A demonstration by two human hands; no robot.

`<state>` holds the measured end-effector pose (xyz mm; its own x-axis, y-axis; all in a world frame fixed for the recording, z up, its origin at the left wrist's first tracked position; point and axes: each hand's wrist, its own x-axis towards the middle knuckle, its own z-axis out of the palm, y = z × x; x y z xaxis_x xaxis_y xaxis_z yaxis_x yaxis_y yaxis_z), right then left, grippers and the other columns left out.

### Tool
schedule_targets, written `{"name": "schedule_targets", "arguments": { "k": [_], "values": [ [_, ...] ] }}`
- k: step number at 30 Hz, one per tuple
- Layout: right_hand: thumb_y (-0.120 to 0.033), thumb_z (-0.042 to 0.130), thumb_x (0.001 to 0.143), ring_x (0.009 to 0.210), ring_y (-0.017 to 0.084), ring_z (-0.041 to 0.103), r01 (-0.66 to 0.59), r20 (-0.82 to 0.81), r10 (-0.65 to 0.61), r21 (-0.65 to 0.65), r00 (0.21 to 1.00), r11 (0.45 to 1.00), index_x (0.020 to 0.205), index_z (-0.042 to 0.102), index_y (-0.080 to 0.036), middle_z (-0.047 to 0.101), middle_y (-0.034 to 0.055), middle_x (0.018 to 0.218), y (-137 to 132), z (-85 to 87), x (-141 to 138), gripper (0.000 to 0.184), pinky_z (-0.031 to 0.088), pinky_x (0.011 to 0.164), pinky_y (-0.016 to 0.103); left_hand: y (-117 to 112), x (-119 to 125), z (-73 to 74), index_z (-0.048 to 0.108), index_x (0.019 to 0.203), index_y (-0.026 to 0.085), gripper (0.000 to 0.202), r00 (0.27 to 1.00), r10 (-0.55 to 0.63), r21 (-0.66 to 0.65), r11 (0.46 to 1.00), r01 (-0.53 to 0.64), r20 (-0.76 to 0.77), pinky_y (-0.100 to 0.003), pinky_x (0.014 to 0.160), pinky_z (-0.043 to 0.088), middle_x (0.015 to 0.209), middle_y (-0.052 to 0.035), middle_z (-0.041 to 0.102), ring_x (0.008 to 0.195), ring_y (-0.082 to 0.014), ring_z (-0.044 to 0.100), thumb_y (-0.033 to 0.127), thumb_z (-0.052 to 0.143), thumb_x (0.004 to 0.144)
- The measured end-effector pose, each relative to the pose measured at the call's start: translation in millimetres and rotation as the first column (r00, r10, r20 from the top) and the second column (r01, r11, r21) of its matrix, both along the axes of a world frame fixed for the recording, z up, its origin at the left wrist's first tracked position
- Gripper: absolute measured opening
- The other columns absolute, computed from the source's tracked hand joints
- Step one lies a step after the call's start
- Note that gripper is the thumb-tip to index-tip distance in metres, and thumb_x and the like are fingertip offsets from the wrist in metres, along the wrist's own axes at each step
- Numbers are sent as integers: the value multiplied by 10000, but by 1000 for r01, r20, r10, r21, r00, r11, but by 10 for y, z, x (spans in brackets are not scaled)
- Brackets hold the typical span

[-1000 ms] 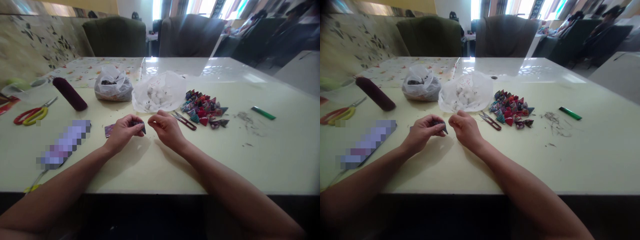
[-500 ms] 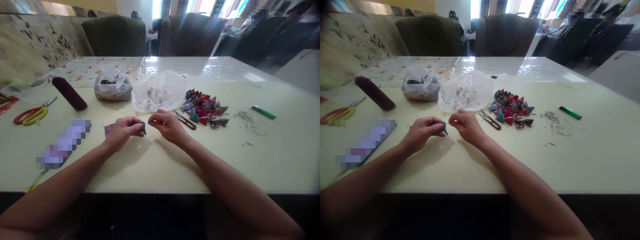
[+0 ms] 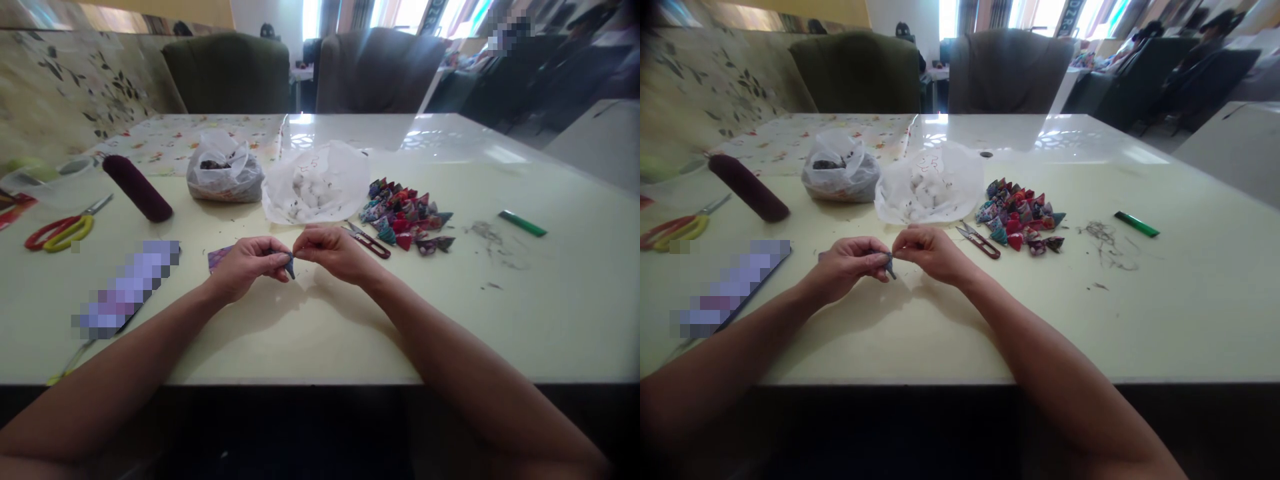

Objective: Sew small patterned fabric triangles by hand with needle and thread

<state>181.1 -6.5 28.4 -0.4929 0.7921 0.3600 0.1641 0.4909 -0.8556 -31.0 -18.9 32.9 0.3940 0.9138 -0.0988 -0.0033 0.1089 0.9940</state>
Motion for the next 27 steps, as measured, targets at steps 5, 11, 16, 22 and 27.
{"name": "schedule_targets", "arguments": {
  "k": [5,11,16,22,27],
  "values": [
    [-221,607,881,714,115,496,103,14,-104,65,994,993,802,624,-177,551,-15,764,-82,-15,-93,92,394,692,254,8,3,-6,750,779,173,213,999,36,33,999,-35,-29,-260,641,595,686,-20,716,566,-128,671,339,857,700],
    [-169,508,904,802,133,531,135,3,-136,115,991,984,881,551,-186,591,16,868,-186,40,-185,52,422,765,265,13,4,-43,760,813,186,220,994,87,103,991,-80,-64,-264,678,605,729,-22,729,626,-145,694,350,863,709],
    [-250,547,904,736,129,520,164,-20,-164,36,986,986,927,550,-192,583,-12,795,-167,65,-163,62,409,723,262,4,-2,-28,750,825,169,235,980,197,88,976,-200,41,-254,679,610,734,-26,739,615,-141,697,303,877,677],
    [-294,561,899,643,111,424,278,-125,-281,-40,951,960,887,583,-184,481,-41,687,-12,31,-36,113,352,626,251,180,-103,123,670,835,155,140,843,451,-40,887,-461,295,-222,636,592,624,32,663,560,-96,636,136,769,737],
    [-271,559,907,672,130,466,448,-125,-446,-12,886,894,857,585,-195,517,-21,702,138,-22,80,95,374,631,261,448,-314,308,554,752,163,170,605,640,-78,715,-695,473,-166,692,565,587,86,570,533,-33,530,28,621,830]
  ]
}}
